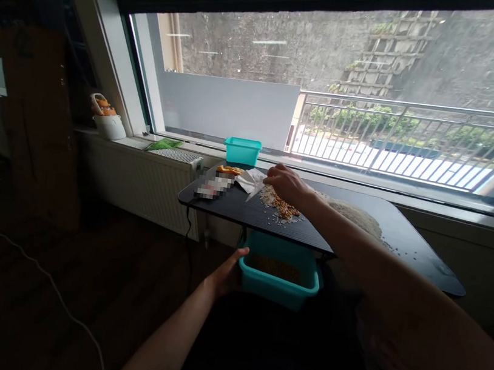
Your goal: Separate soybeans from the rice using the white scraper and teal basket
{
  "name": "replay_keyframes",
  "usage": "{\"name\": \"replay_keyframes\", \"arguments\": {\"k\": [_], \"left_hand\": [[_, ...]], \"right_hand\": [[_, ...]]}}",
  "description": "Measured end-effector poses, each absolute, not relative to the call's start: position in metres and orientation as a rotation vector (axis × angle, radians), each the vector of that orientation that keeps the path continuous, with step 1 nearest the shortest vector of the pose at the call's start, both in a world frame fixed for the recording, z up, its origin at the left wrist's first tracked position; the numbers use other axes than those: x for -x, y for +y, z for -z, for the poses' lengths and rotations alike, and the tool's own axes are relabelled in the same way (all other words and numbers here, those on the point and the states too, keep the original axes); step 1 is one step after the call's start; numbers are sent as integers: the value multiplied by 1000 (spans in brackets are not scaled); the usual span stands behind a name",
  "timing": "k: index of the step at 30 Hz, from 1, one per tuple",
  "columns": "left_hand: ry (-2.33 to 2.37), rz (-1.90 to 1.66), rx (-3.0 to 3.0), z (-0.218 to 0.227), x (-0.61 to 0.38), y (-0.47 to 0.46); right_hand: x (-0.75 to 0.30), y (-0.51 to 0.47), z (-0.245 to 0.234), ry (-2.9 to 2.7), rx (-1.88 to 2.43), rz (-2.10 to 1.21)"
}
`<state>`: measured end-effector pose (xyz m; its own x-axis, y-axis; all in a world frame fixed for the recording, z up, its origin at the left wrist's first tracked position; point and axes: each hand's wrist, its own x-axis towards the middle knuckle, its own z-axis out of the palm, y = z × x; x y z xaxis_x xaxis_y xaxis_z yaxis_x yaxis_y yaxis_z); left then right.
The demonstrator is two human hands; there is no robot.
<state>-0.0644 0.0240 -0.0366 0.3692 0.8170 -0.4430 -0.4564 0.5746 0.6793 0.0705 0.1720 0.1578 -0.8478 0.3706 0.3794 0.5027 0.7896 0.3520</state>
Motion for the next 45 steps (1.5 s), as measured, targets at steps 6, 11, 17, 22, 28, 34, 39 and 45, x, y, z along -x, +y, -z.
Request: {"name": "replay_keyframes", "arguments": {"k": [6,11,17,22,28,34,39,45], "left_hand": [[815,-881,-477,39,65,23],[829,-887,-478,40,64,24],[860,-880,-503,38,61,24],[883,-880,-523,37,61,23],[876,-875,-512,36,60,25],[871,-848,-487,32,60,32],[864,-808,-497,23,54,42],[821,-776,-508,14,46,47]], "right_hand": [[-59,157,-151,-2831,623,889],[-65,155,-145,-2866,662,901],[-71,153,-146,-2886,717,846],[-73,149,-148,-2898,756,843],[-85,149,-147,-2897,747,835],[-98,152,-142,-2859,726,839],[-104,150,-141,-2843,730,845],[-108,142,-145,-2858,789,852]]}}
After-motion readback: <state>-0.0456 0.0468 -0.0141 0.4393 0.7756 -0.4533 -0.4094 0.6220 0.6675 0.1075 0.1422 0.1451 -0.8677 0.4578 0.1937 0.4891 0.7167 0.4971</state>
